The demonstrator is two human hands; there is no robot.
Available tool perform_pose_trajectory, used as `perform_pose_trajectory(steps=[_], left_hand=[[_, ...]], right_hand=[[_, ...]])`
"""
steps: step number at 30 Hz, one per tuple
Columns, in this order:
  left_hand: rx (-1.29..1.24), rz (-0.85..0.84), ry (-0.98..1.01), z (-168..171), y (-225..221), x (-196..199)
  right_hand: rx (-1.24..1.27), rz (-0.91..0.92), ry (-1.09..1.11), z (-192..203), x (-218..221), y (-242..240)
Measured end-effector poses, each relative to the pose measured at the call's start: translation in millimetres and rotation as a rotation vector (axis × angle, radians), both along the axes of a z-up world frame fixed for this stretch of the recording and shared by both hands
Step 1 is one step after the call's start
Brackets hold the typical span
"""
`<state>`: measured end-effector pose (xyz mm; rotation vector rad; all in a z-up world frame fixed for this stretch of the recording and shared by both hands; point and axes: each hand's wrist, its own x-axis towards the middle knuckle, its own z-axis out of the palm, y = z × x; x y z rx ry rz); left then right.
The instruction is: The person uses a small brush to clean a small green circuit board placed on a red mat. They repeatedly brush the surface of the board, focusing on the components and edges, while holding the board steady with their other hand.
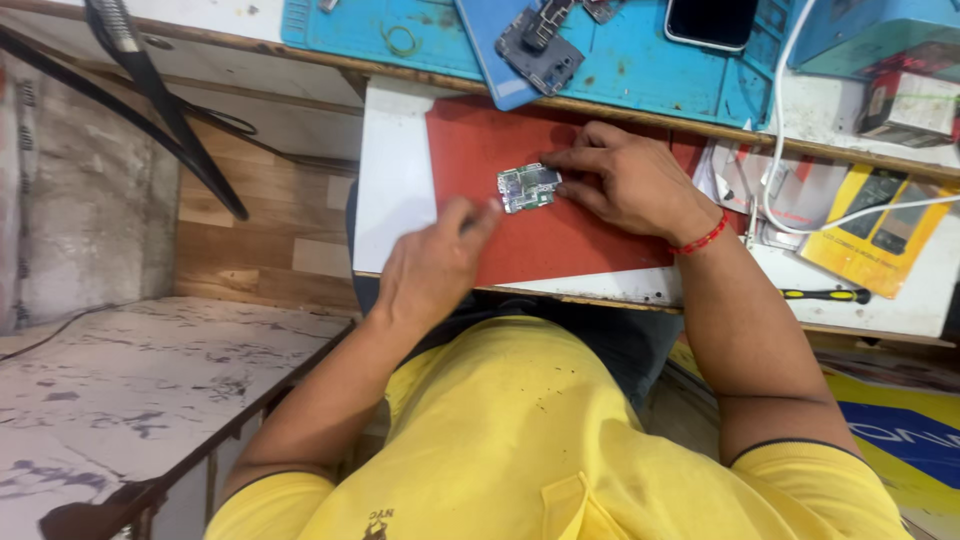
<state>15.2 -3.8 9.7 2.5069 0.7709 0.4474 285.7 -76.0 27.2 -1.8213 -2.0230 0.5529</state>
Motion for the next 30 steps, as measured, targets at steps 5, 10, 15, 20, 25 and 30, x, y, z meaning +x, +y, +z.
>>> perform_pose_trajectory(steps=[5, 10, 15, 20, 25, 30], left_hand=[[-0.05, 0.071, -0.022, 2.1, -3.0, -5.1], [-0.009, 0.06, 0.026, 1.2, -2.4, -6.1], [-0.033, -0.036, 0.044, -0.3, -3.0, -7.6], [-0.032, 0.003, 0.093, -2.2, -3.3, -10.8], [0.001, 0.033, 0.018, -6.5, -2.7, -17.2], [0.066, -0.063, 0.022, -7.4, 1.9, -20.4]], right_hand=[[0.02, -0.002, -0.048, -0.5, -2.6, 0.2], [-0.012, -0.001, -0.014, 1.1, -0.8, -0.3], [0.001, -0.003, -0.01, 1.4, -0.5, 1.0], [-0.007, -0.01, -0.014, -1.8, -1.5, 2.0], [-0.012, 0.0, -0.004, -3.3, 0.4, 1.8], [-0.024, 0.0, 0.009, -1.4, 1.4, 1.9]])
